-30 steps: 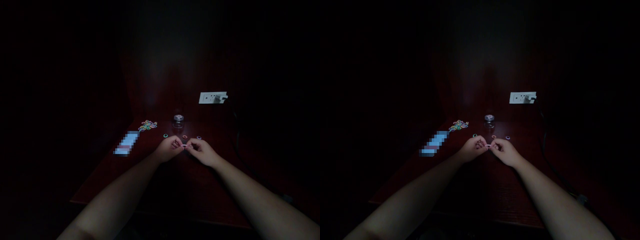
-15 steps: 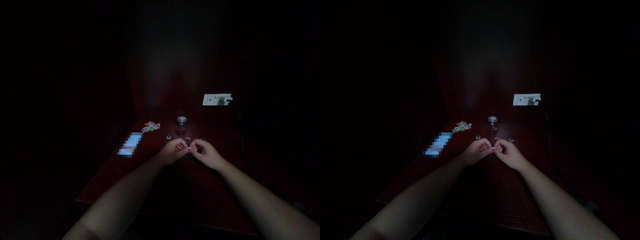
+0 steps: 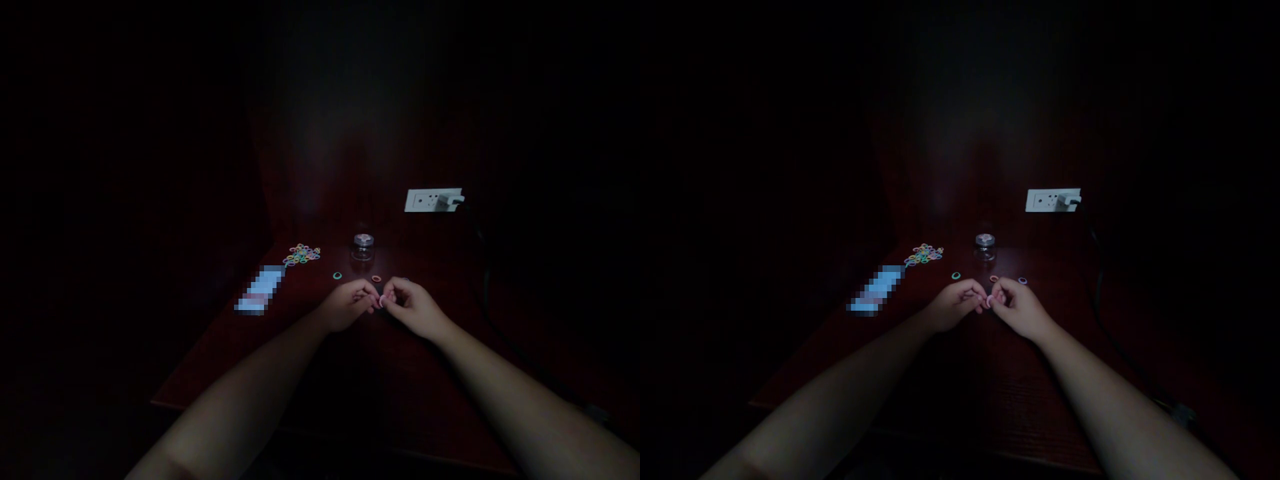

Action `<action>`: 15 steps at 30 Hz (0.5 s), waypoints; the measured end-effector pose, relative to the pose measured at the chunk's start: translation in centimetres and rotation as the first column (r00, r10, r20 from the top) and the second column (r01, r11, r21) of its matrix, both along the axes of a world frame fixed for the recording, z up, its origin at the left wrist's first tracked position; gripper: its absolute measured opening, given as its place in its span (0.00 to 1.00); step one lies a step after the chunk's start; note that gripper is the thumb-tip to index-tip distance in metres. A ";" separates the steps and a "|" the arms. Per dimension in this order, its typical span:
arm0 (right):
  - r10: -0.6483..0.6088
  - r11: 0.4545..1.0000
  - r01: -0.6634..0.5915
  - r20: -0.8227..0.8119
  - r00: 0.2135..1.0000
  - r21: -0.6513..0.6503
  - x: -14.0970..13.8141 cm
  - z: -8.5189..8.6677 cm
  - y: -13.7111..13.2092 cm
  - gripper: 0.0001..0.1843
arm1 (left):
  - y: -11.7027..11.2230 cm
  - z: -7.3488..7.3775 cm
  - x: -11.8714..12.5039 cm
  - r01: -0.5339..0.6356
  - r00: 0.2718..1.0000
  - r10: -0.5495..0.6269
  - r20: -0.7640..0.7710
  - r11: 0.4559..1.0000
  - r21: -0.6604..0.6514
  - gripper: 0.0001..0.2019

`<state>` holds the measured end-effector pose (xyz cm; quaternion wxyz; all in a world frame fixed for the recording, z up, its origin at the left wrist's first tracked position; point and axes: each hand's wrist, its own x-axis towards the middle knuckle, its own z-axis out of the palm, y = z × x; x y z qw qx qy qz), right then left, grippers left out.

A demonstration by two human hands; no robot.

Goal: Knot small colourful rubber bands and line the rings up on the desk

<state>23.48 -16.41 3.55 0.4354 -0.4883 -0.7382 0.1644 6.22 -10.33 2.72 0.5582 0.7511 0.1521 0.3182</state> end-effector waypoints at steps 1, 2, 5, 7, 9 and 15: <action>-0.006 1.000 0.006 0.005 1.000 0.004 0.0 0.0 0.0 0.07 | 0.0 0.0 0.0 0.002 1.000 -0.002 -0.005 1.000 -0.001 0.09; -0.010 1.000 0.010 0.007 1.000 0.006 -0.1 0.1 0.0 0.07 | 0.0 0.0 0.0 0.003 1.000 -0.003 -0.008 1.000 0.002 0.09; -0.013 1.000 0.013 0.003 1.000 0.001 -0.2 0.2 -0.1 0.08 | -0.3 0.0 0.1 -0.027 0.999 0.027 -0.020 1.000 0.013 0.11; -0.011 1.000 0.011 -0.006 1.000 -0.006 -0.2 0.3 -0.1 0.08 | -0.5 0.1 0.0 -0.049 0.998 0.050 -0.035 0.999 0.017 0.13; -0.010 1.000 0.009 -0.021 1.000 -0.020 -0.2 0.2 -0.1 0.08 | -0.6 0.2 0.0 -0.058 0.997 0.059 -0.049 0.998 0.019 0.14; -0.002 0.996 -0.003 -0.049 0.999 -0.088 0.0 -0.2 0.1 0.10 | -0.7 0.3 -0.1 -0.032 0.998 0.033 -0.053 0.999 0.021 0.13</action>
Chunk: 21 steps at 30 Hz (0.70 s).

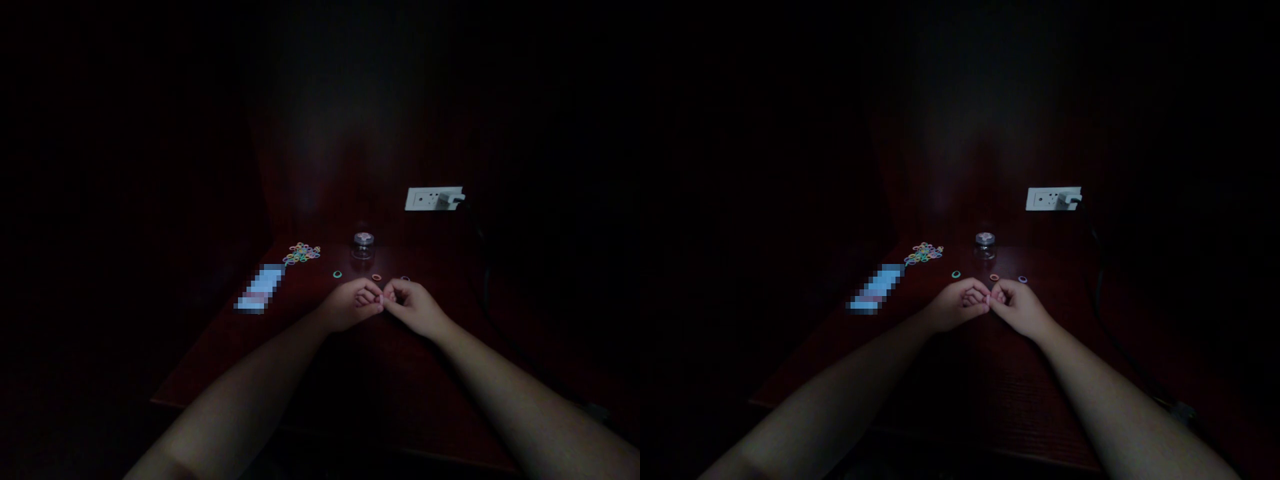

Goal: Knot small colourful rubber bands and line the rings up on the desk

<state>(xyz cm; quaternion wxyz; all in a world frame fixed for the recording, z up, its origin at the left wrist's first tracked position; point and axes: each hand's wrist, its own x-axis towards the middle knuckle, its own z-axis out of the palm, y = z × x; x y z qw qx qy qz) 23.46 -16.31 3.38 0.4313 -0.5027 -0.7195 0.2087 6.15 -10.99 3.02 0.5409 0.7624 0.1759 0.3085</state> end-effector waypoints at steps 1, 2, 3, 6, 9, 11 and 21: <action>0.004 1.000 -0.004 -0.004 1.000 -0.011 0.0 0.0 0.0 0.10 | 0.0 0.1 0.0 -0.010 1.000 0.010 -0.003 1.000 0.007 0.13; 0.008 1.000 -0.008 -0.008 1.000 -0.019 0.0 0.0 0.0 0.10 | -0.1 0.1 0.0 -0.025 1.000 0.026 -0.007 1.000 0.014 0.12; 0.013 1.000 -0.013 -0.012 1.000 -0.024 0.0 0.0 0.0 0.10 | -0.1 0.2 0.0 -0.041 0.999 0.041 -0.012 0.999 0.018 0.12; 0.027 0.999 -0.027 -0.016 1.000 -0.027 -0.1 0.1 -0.1 0.11 | 0.0 0.2 0.0 -0.068 0.998 0.069 -0.016 0.997 0.024 0.11; 0.032 0.999 -0.032 -0.012 0.999 -0.025 -0.1 0.2 -0.2 0.11 | 0.3 0.0 0.1 -0.089 0.996 0.090 -0.012 0.995 0.045 0.11; 0.031 0.999 -0.031 -0.004 1.000 -0.027 -0.1 0.2 -0.2 0.11 | 0.5 -0.1 0.1 -0.108 0.994 0.109 -0.016 0.993 0.054 0.10; 0.021 1.000 -0.021 0.002 1.000 -0.001 -0.2 0.4 -0.4 0.13 | 0.6 -0.2 0.1 -0.153 0.984 0.162 -0.080 0.983 0.105 0.10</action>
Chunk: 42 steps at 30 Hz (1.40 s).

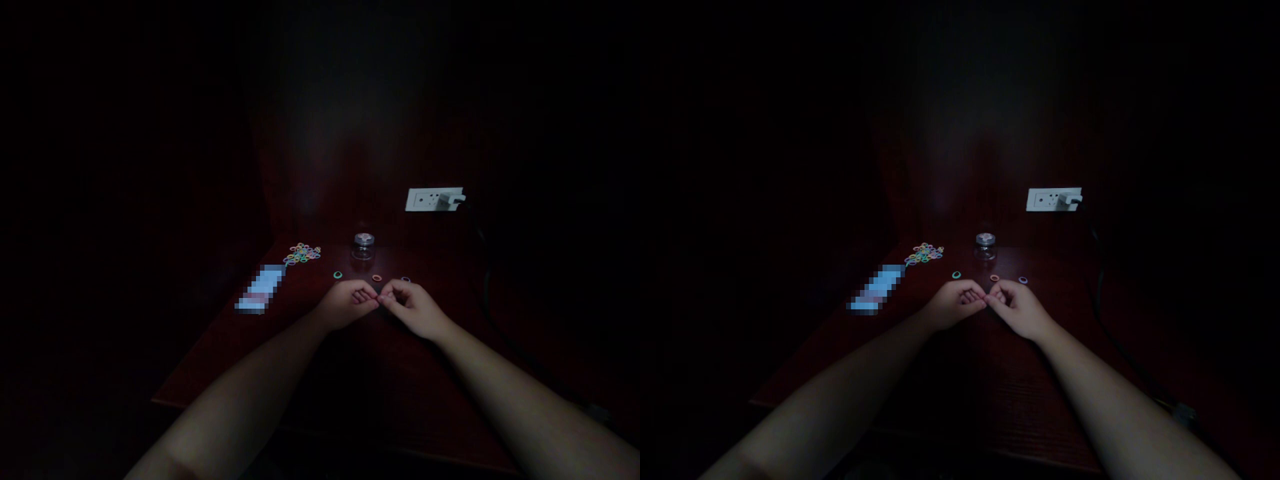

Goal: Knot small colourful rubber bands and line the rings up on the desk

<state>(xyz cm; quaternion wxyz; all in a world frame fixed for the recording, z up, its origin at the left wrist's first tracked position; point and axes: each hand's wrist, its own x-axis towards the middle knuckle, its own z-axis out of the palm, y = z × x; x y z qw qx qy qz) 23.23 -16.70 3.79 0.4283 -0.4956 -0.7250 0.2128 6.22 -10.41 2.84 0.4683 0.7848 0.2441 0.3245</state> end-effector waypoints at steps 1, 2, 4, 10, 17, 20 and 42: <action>0.003 1.000 -0.003 0.000 1.000 -0.004 0.0 0.0 0.0 0.13 | 0.0 0.0 0.0 -0.003 1.000 0.003 -0.003 1.000 0.003 0.10; 0.003 1.000 -0.003 0.001 1.000 -0.008 0.0 0.0 0.0 0.13 | 0.0 0.0 0.0 -0.003 1.000 0.004 -0.006 1.000 0.007 0.10; -0.002 1.000 0.002 0.005 1.000 -0.015 0.0 0.0 0.0 0.14 | -0.1 0.0 0.0 -0.004 1.000 0.004 -0.010 1.000 0.011 0.10; 0.014 1.000 -0.014 -0.014 1.000 -0.026 0.0 -0.1 0.1 0.13 | -0.1 0.3 0.0 -0.034 0.999 0.034 0.009 0.999 0.018 0.10; 0.013 0.998 -0.014 -0.022 1.000 -0.056 0.2 -0.4 0.2 0.12 | 0.0 0.3 0.0 -0.058 0.998 0.056 0.042 0.998 0.035 0.10; 0.027 0.996 -0.032 -0.057 0.998 -0.081 0.1 -0.3 0.3 0.12 | 0.0 0.4 0.0 -0.053 0.998 0.051 0.043 0.998 0.046 0.10; 0.015 1.000 -0.015 0.019 1.000 -0.008 0.1 -0.2 0.2 0.10 | 0.4 -0.3 -0.2 0.001 1.000 -0.001 -0.024 1.000 -0.009 0.11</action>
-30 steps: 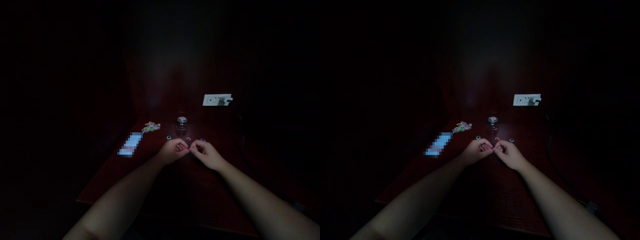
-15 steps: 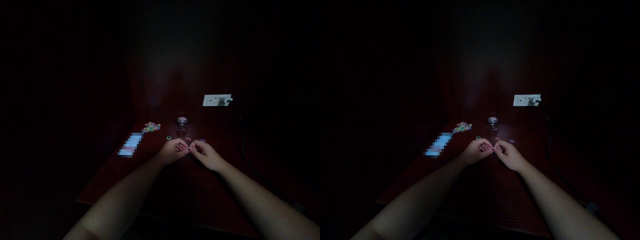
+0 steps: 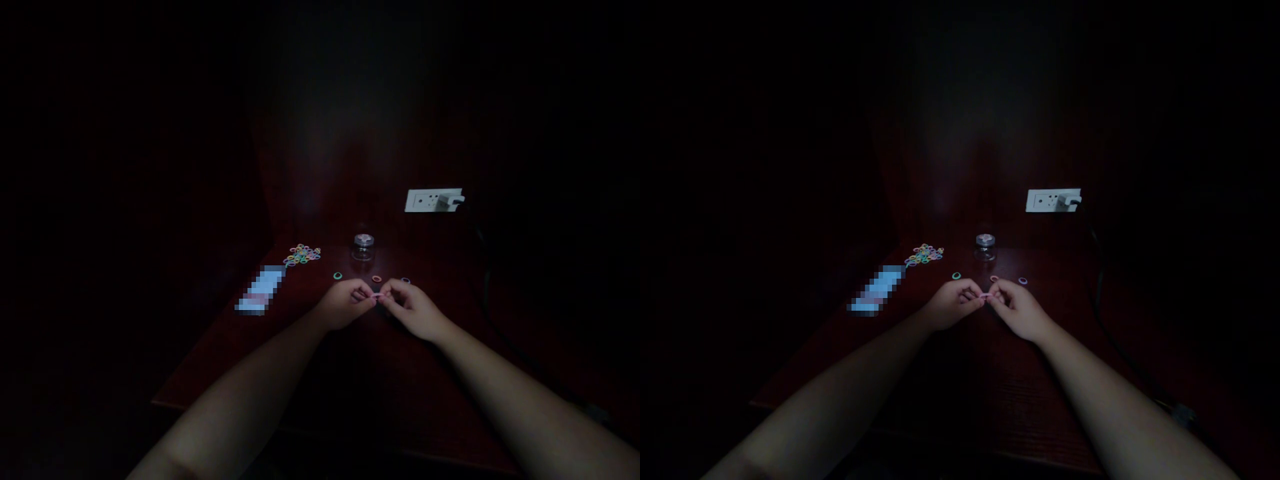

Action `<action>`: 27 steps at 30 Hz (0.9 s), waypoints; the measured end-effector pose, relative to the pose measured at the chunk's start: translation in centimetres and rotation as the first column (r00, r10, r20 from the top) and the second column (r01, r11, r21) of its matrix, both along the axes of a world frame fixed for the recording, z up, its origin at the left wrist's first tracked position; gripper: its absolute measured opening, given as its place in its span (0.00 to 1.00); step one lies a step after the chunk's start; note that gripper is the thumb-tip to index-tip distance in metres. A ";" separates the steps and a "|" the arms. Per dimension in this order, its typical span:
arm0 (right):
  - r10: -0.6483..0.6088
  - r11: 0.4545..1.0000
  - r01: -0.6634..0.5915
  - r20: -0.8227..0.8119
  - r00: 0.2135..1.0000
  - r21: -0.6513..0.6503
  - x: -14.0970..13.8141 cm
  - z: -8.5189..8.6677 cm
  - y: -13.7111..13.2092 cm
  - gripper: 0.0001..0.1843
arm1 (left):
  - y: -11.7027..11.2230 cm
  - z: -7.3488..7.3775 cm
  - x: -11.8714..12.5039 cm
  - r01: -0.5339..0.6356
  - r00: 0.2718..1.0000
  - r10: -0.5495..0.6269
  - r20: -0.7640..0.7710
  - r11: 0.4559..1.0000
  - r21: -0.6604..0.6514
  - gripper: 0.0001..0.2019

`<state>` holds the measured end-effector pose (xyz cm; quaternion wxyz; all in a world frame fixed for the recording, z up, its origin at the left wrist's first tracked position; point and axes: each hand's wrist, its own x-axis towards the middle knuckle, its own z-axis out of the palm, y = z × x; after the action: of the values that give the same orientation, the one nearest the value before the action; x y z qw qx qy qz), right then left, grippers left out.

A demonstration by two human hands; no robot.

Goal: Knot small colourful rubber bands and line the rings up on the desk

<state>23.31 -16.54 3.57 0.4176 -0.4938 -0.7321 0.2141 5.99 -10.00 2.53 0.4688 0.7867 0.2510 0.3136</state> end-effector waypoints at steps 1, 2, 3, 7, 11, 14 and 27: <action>-0.005 1.000 0.005 0.006 1.000 0.001 0.0 0.0 0.0 0.10 | 0.0 0.1 0.0 -0.003 1.000 0.003 -0.001 1.000 0.002 0.11; -0.011 1.000 0.011 0.014 1.000 0.006 0.0 0.0 0.0 0.10 | -0.1 0.2 0.0 -0.008 1.000 0.008 -0.003 1.000 0.007 0.11; -0.018 1.000 0.017 0.022 1.000 0.012 0.0 0.0 0.0 0.10 | -0.1 0.2 0.0 -0.014 1.000 0.014 -0.007 1.000 0.014 0.11; -0.031 0.999 0.029 0.044 0.999 0.031 0.1 -0.1 0.0 0.10 | -0.1 0.3 0.0 -0.049 0.998 0.051 -0.033 0.997 0.052 0.11; -0.043 0.999 0.042 0.048 0.998 0.027 0.1 -0.1 0.0 0.10 | 0.1 0.2 0.0 -0.055 0.998 0.058 -0.035 0.995 0.081 0.11; -0.049 0.999 0.048 0.053 0.997 0.023 0.0 -0.1 0.0 0.10 | 0.2 0.0 -0.1 -0.052 0.998 0.056 -0.035 0.993 0.107 0.11; -0.143 0.986 0.138 0.046 0.989 0.097 0.8 0.1 0.3 0.10 | 1.4 0.2 -0.6 -0.156 0.987 0.158 0.000 0.974 0.164 0.10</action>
<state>24.15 -16.24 3.65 0.4351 -0.5295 -0.7153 0.1366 5.40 -8.60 2.74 0.3746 0.8024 0.2887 0.3640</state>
